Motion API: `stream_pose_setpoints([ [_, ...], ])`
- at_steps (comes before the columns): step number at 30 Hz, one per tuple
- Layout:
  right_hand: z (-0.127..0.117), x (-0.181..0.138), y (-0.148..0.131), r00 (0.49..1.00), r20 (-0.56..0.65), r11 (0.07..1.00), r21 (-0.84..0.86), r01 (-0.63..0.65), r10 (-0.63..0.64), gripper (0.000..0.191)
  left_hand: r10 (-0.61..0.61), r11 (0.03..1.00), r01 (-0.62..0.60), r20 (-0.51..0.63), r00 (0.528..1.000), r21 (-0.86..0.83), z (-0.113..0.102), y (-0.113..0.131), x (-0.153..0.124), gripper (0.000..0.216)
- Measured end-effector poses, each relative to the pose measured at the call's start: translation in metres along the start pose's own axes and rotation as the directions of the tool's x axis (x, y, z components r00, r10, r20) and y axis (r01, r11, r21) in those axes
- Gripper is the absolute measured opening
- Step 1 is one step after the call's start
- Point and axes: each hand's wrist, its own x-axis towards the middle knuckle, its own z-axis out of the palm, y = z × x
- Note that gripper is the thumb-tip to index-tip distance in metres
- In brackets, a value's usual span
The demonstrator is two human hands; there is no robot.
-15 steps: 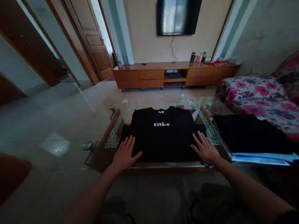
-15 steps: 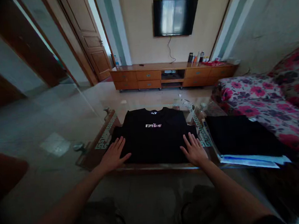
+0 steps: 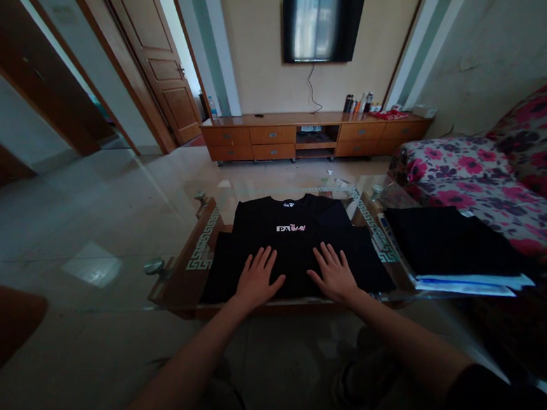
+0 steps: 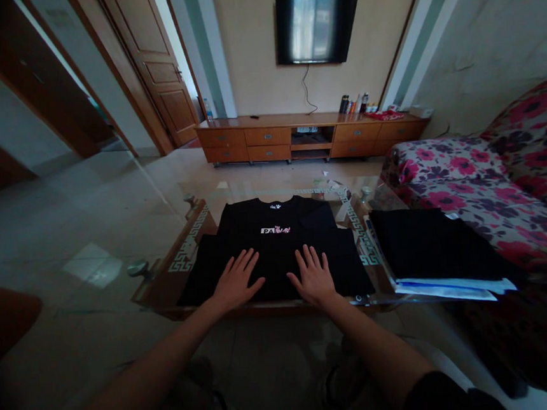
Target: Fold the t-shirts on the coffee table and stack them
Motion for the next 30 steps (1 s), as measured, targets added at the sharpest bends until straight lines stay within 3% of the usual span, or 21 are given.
stream_pose_setpoints([
  [5, -0.002, -0.01, 0.002, 0.999, -0.002, 0.999, -0.032, -0.032, 0.032, 0.082, 0.021, 1.0, -0.021, -0.007, 1.0, 0.004, 0.002, -0.006, -0.008, 0.08],
  [7, -0.005, -0.014, -0.004, 0.999, 0.011, 0.998, -0.032, 0.052, -0.051, 0.08, 0.024, 1.0, -0.024, -0.006, 1.0, 0.009, 0.002, -0.006, -0.008, 0.081],
  [10, -0.009, -0.021, -0.01, 0.96, 0.049, 0.961, -0.012, 0.276, -0.275, 0.07, 0.016, 1.0, -0.016, -0.007, 1.0, 0.015, 0.002, -0.005, -0.008, 0.081],
  [12, -0.011, -0.024, -0.01, 0.95, 0.053, 0.952, -0.001, 0.307, -0.307, 0.069, 0.016, 1.0, -0.015, -0.011, 1.0, 0.016, 0.002, -0.006, -0.009, 0.08],
  [20, -0.002, -0.025, 0.025, 0.999, 0.011, 0.999, 0.006, 0.04, -0.04, 0.076, 0.066, 0.998, -0.066, -0.001, 0.998, 0.007, -0.003, -0.022, -0.019, 0.071],
  [30, 0.003, -0.037, 0.134, 0.985, -0.008, 0.985, -0.004, -0.175, 0.175, 0.082, -0.133, 0.988, 0.136, -0.047, 0.99, 0.078, -0.014, -0.098, -0.035, 0.071],
])
